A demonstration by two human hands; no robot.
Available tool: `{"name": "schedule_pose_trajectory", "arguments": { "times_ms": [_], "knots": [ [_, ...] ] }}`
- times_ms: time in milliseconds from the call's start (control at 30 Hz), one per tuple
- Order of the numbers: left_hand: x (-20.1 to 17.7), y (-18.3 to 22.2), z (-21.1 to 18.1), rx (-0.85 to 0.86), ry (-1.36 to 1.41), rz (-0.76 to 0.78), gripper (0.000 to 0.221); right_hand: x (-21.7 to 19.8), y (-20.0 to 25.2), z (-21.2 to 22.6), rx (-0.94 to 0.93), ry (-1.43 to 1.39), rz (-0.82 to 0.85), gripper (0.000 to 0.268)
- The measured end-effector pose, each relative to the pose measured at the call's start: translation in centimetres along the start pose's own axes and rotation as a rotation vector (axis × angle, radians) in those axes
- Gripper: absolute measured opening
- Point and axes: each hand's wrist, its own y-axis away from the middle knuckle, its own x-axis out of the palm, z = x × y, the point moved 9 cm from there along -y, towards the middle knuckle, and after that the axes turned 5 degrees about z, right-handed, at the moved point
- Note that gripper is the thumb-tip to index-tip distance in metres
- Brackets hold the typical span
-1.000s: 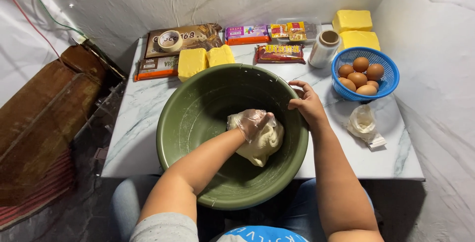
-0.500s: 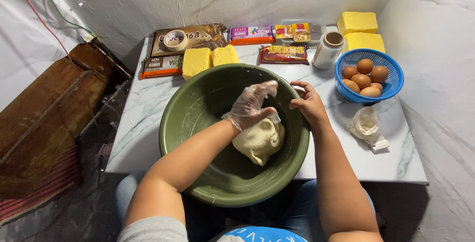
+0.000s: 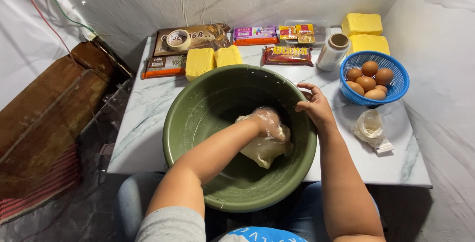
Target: Kneading a ball of dough by hand in a large green bowl on a table surrounded by baking ingredients.
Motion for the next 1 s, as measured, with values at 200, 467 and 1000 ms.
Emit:
{"name": "schedule_pose_trajectory", "arguments": {
  "times_ms": [200,467,1000],
  "knots": [
    [0.5,1.1,0.4,0.007,0.092,-0.462,0.065,-0.2,0.1,-0.1,-0.016,-0.054,-0.026,0.084],
    [-0.4,7.2,-1.0,0.454,0.187,-0.647,0.052,0.0,1.1,1.0,0.0,-0.043,-0.05,0.081],
    [10.2,17.8,5.5,0.32,0.127,-0.183,0.046,1.2,2.2,2.1,-0.038,-0.019,-0.023,0.079]
  ]
}}
